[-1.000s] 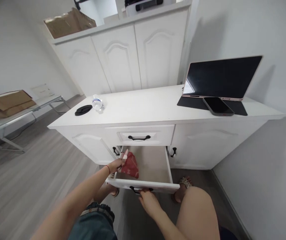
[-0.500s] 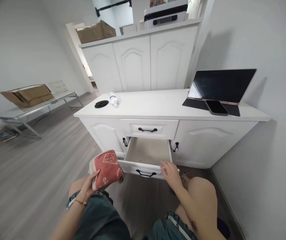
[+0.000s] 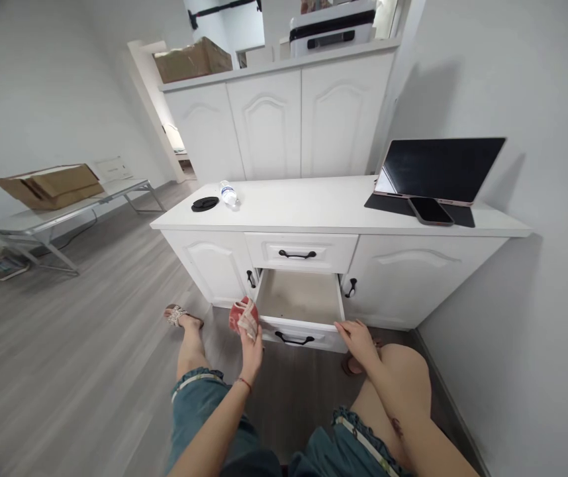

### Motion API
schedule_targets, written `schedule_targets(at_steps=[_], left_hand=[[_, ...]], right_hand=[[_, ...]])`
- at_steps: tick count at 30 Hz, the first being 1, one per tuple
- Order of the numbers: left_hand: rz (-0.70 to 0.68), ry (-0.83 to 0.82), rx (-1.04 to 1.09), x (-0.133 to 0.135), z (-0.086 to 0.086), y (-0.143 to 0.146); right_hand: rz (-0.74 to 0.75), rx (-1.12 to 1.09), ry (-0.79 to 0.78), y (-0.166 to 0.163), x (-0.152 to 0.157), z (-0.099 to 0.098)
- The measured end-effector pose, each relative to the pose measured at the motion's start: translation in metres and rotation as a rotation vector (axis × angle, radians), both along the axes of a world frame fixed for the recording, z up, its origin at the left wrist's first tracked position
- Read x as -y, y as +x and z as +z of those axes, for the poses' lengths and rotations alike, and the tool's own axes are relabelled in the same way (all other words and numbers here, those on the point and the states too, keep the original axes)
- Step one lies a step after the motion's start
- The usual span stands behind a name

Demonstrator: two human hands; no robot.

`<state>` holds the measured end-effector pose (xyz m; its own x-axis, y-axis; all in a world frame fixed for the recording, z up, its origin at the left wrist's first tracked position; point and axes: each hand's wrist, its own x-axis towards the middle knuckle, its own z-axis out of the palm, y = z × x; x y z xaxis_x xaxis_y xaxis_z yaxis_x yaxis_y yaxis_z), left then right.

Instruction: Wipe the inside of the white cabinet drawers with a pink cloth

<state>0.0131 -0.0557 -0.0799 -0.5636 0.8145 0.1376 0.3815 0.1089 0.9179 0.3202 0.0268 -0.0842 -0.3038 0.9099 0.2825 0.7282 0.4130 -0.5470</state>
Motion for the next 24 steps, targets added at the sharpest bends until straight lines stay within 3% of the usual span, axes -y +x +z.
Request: schedule_targets(at_steps=[4, 8, 14, 20, 24], left_hand=[[-0.045, -0.01, -0.196, -0.006, -0.021, 0.028], [-0.1, -0.02, -0.24, -0.005, -0.033, 0.052], [-0.197, -0.047, -0.231, -0.004, -0.039, 0.085], [-0.341, -0.033, -0.328, 0.0, -0.044, 0.099], [-0.482, -0.065, -0.408, 0.002, -0.045, 0.108]], right_hand=[[-0.061, 0.006, 0.022, -0.007, 0.002, 0.004], [-0.125, 0.028, -0.015, -0.009, 0.004, 0.006], [-0.161, -0.057, -0.107, -0.006, 0.005, 0.011], [-0.209, -0.179, -0.212, -0.005, 0.0, 0.014], [-0.198, -0.229, -0.144, -0.004, -0.004, 0.013]])
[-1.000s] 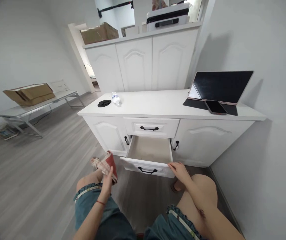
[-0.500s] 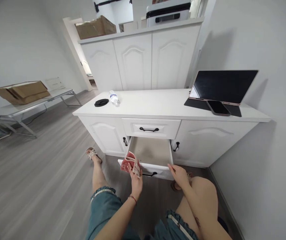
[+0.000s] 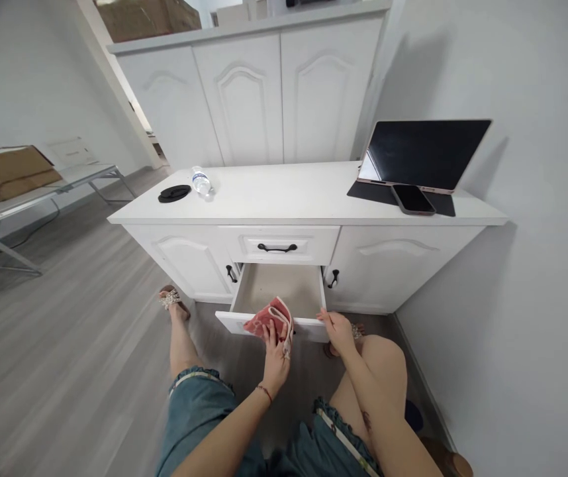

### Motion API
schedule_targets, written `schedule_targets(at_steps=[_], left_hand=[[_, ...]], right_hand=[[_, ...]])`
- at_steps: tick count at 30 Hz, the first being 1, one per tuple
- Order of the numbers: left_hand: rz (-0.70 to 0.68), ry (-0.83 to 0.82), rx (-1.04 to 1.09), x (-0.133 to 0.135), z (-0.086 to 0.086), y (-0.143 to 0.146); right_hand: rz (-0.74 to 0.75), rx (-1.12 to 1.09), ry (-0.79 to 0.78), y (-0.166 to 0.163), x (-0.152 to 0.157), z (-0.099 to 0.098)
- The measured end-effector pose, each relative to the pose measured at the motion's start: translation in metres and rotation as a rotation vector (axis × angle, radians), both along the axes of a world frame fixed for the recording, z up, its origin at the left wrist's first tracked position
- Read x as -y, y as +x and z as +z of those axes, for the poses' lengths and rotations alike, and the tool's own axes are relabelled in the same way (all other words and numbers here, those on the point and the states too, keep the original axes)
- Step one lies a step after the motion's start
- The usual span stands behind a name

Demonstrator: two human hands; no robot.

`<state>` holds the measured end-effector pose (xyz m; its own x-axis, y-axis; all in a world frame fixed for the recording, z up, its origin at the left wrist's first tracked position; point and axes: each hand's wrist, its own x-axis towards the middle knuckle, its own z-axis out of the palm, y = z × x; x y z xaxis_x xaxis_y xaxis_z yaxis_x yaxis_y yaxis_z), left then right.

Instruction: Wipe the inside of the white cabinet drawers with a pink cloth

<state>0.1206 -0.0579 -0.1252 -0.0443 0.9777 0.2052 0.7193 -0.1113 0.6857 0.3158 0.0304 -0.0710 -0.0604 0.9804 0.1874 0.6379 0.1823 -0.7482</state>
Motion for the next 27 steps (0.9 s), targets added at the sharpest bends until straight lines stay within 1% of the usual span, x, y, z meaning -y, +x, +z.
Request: schedule_targets(at_steps=[3, 5, 7, 9, 12, 15, 19, 24, 27], left_hand=[[-0.095, -0.052, -0.074, -0.002, 0.003, 0.008], [-0.205, -0.091, -0.14, -0.005, 0.006, 0.013], [-0.325, -0.121, -0.207, -0.01, 0.008, 0.018], [-0.419, -0.13, -0.26, -0.015, 0.009, 0.022], [-0.506, -0.113, -0.313, -0.02, 0.008, 0.024], [-0.569, -0.081, -0.334, -0.024, 0.002, 0.024], [-0.653, -0.089, -0.318, -0.029, -0.01, 0.025], [-0.622, -0.125, -0.349, -0.034, -0.025, 0.03], [-0.634, -0.139, -0.311, -0.035, -0.035, 0.027]], right_hand=[[-0.009, 0.083, 0.089, 0.001, 0.0, 0.0], [-0.032, 0.087, 0.088, 0.002, 0.0, 0.0], [-0.055, -0.012, 0.053, 0.005, 0.0, 0.002], [-0.109, -0.168, 0.0, 0.008, 0.0, 0.003], [-0.189, -0.317, -0.048, 0.012, -0.001, 0.004], [-0.191, -0.313, -0.035, 0.013, -0.001, 0.005], [-0.107, -0.214, -0.029, 0.011, 0.001, 0.002], [0.014, 0.012, 0.028, 0.008, 0.001, -0.003], [0.025, 0.05, 0.029, 0.007, 0.001, -0.004]])
